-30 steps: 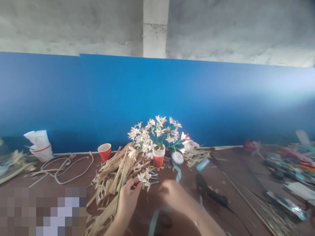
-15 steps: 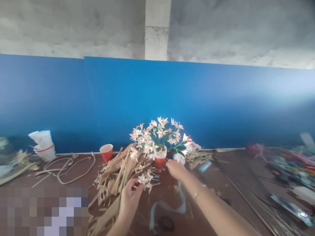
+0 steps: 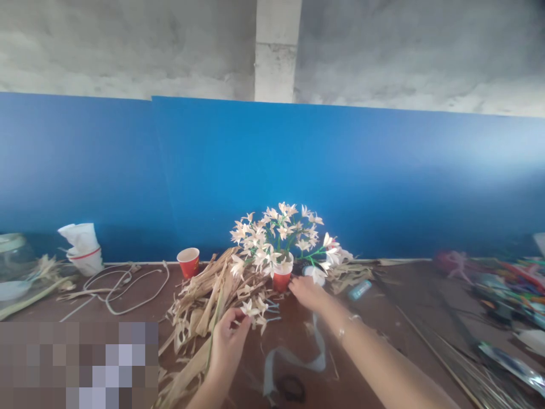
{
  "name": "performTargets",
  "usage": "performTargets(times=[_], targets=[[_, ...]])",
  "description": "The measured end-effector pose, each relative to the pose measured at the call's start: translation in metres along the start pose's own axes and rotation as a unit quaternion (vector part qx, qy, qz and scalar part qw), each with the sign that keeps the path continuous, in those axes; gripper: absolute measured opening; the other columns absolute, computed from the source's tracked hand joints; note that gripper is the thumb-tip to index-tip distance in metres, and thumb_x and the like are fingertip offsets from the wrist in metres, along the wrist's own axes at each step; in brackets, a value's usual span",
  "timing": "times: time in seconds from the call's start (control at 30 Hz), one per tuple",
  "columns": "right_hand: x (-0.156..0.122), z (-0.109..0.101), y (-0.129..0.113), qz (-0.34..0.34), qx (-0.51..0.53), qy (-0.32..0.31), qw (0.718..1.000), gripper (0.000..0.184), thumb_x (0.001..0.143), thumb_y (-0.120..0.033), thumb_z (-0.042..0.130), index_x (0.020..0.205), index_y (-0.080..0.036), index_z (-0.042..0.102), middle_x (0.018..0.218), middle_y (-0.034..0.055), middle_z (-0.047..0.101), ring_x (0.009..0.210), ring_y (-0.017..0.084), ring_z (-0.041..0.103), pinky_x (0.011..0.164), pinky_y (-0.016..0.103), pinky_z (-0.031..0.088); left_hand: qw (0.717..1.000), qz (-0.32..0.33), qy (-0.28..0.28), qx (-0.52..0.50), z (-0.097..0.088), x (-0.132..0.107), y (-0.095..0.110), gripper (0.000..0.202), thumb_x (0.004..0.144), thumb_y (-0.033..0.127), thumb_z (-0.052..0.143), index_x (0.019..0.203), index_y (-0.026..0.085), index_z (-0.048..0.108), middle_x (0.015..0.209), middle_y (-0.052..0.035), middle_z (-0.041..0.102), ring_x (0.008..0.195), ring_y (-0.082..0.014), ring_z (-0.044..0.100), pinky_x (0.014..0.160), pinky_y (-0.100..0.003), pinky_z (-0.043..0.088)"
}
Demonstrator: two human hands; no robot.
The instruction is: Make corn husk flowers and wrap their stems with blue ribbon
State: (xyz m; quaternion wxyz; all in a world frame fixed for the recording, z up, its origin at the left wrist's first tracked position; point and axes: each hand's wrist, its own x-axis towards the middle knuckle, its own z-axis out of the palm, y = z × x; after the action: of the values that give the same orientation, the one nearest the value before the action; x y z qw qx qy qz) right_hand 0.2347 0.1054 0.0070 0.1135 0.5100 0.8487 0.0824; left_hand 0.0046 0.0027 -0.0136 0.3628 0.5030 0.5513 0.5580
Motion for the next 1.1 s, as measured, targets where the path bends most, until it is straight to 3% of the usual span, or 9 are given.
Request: performTargets(times=[0.13, 0.3, 0.53, 0.63, 0.83, 0.93, 1.1], targets=[[-0.005, 0.002, 0.002, -0.012, 0.022, 0.048, 0.999, 0.027, 0.090, -0.030, 0.054, 0.113, -0.014, 0.056, 0.113, 0.0083, 0.059, 0.095, 0.020, 0.060, 0.081, 0.039, 0.051, 1.000, 0.003, -0.001, 0.007, -0.001, 0.000, -0.002, 0.024, 0.068, 0.040, 0.064, 0.066, 0.016, 0.060, 0.057, 0.0018, 0.056, 0.052, -0.0136, 0.047, 0.051, -0.023, 0.037], [-0.021, -0.009, -0.009, -0.035, 0.076, 0.138, 0.987, 0.020, 0.091, -0.017, 0.043, 0.095, -0.015, 0.062, 0.101, 0.0100, 0.064, 0.093, 0.019, 0.060, 0.075, 0.028, 0.046, 1.000, 0.000, 0.002, -0.002, -0.001, 0.000, 0.000, 0.024, 0.067, 0.040, 0.065, 0.066, 0.016, 0.061, 0.056, 0.0013, 0.057, 0.052, -0.0143, 0.048, 0.052, -0.024, 0.038], [-0.048, -0.029, -0.030, 0.016, 0.152, 0.208, 0.966, 0.026, 0.096, -0.021, 0.029, 0.096, -0.018, 0.055, 0.082, 0.0019, 0.065, 0.071, 0.010, 0.060, 0.065, 0.018, 0.043, 0.999, -0.014, 0.004, -0.049, 0.001, -0.001, 0.008, 0.027, 0.068, 0.042, 0.065, 0.063, 0.016, 0.059, 0.054, 0.0024, 0.053, 0.051, -0.0133, 0.045, 0.050, -0.024, 0.035], [-0.049, -0.030, -0.025, 0.038, 0.155, 0.196, 0.968, 0.026, 0.096, -0.022, 0.029, 0.098, -0.018, 0.055, 0.081, 0.0016, 0.065, 0.067, 0.010, 0.061, 0.062, 0.018, 0.043, 0.998, -0.018, 0.001, -0.061, 0.001, -0.003, 0.010, 0.029, 0.068, 0.044, 0.065, 0.064, 0.016, 0.060, 0.054, 0.0026, 0.052, 0.051, -0.0128, 0.044, 0.051, -0.024, 0.035], [-0.032, -0.021, -0.009, 0.024, 0.093, 0.108, 0.989, 0.021, 0.088, -0.012, 0.044, 0.094, -0.015, 0.064, 0.097, 0.0118, 0.066, 0.090, 0.020, 0.062, 0.069, 0.025, 0.045, 0.998, -0.013, -0.002, -0.054, 0.000, -0.004, 0.012, 0.032, 0.065, 0.048, 0.067, 0.065, 0.016, 0.061, 0.055, 0.0023, 0.053, 0.052, -0.0135, 0.044, 0.052, -0.024, 0.035], [-0.021, -0.015, -0.010, 0.018, 0.065, 0.061, 0.996, 0.017, 0.091, -0.020, 0.049, 0.096, -0.014, 0.063, 0.099, 0.0100, 0.065, 0.093, 0.021, 0.060, 0.075, 0.032, 0.049, 0.999, -0.011, 0.001, -0.049, 0.000, -0.004, 0.012, 0.032, 0.065, 0.047, 0.067, 0.063, 0.016, 0.061, 0.054, 0.0023, 0.053, 0.051, -0.0135, 0.044, 0.051, -0.024, 0.034], [-0.007, -0.009, -0.015, 0.028, 0.035, 0.015, 0.999, 0.031, 0.090, -0.032, 0.055, 0.116, -0.016, 0.054, 0.116, 0.0075, 0.057, 0.096, 0.020, 0.060, 0.081, 0.041, 0.051, 0.999, -0.009, 0.002, -0.043, 0.000, -0.004, 0.013, 0.026, 0.069, 0.041, 0.066, 0.063, 0.016, 0.062, 0.055, 0.0011, 0.055, 0.052, -0.0136, 0.046, 0.052, -0.024, 0.036]])
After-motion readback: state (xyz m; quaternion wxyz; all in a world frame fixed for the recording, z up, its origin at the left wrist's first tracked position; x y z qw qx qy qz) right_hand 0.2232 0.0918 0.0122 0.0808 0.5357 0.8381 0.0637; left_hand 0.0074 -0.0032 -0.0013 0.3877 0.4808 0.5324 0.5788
